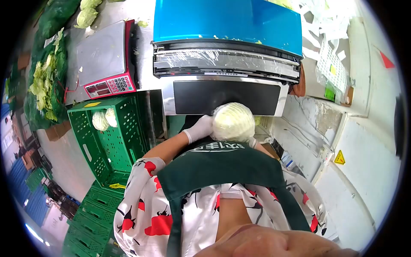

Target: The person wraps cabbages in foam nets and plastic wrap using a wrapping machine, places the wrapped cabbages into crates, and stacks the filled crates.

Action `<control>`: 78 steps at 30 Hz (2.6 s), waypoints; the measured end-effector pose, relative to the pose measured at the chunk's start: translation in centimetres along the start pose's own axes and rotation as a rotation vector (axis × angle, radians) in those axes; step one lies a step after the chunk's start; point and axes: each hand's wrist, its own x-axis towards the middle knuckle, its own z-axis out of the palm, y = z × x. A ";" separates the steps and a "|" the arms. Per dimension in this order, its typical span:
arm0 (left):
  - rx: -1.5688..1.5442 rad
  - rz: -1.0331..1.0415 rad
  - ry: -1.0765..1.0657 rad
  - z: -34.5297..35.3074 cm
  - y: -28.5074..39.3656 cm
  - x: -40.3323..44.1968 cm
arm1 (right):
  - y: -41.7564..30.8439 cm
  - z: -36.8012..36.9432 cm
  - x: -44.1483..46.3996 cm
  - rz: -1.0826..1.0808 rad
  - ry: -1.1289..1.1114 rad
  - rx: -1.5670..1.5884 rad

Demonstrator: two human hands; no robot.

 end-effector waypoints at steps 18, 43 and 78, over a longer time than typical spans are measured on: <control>-2.072 0.033 -0.185 -12.6 11.1 -3.2 | -28.4 13.3 1.8 -1.336 0.318 -0.831; 0.020 -0.493 1.323 -35.9 5.3 -11.0 | -66.3 0.6 49.1 -0.915 0.808 -1.345; -0.571 -0.177 1.443 -39.2 -4.8 -8.7 | -32.1 32.9 17.5 -0.362 -0.768 -0.604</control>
